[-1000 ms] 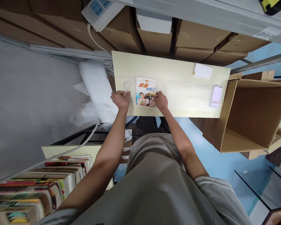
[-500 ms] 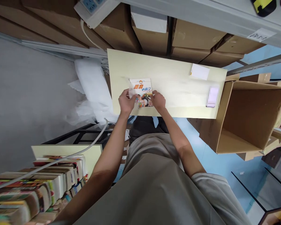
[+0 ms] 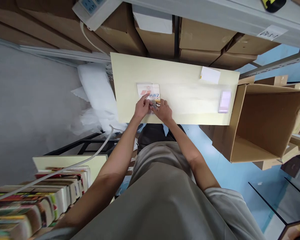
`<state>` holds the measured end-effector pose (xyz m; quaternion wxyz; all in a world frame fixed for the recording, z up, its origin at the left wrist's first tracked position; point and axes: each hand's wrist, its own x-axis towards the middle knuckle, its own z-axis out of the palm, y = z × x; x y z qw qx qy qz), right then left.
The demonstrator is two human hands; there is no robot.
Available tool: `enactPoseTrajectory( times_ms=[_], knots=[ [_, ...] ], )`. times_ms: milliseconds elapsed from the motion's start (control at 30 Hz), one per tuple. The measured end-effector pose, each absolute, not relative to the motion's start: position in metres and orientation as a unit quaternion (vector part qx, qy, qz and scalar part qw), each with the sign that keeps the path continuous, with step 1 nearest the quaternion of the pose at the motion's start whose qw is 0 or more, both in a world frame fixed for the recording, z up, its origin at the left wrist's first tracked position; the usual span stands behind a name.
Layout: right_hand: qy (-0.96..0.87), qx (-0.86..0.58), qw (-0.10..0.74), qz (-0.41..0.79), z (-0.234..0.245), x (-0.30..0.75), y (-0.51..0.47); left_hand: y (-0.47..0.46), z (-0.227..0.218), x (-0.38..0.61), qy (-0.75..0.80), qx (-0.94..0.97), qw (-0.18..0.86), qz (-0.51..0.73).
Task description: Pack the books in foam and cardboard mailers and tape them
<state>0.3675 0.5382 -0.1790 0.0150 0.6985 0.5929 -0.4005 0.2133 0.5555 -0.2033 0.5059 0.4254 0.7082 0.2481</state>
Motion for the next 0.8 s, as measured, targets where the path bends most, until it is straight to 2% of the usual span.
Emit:
enactPoseTrajectory(
  times_ms=[133,267,400,567,700,800],
  knots=[
    [0.587,0.703,-0.022,-0.401,-0.187,0.363,0.534,0.555,-0.199,0.214,0.733,0.49,0.425,0.207],
    [0.582,0.703,-0.027,-0.408,-0.186,0.364,0.533,0.55,-0.195,0.212,0.82,0.418,0.332,0.207],
    [0.576,0.71,-0.013,-0.405,-0.179,0.362,0.533,0.558,-0.193,0.201,0.846,0.352,0.369,0.157],
    [0.561,0.728,-0.01,-0.395,-0.178,0.361,0.529,0.562,-0.18,0.197,0.812,0.384,0.385,0.214],
    [0.58,0.725,-0.042,-0.369,-0.187,0.364,0.523,0.553,-0.159,0.216,0.795,0.423,0.37,0.229],
    [0.59,0.703,-0.062,-0.391,-0.199,0.374,0.525,0.551,-0.145,0.236,0.774,0.461,0.364,0.237]
  ],
)
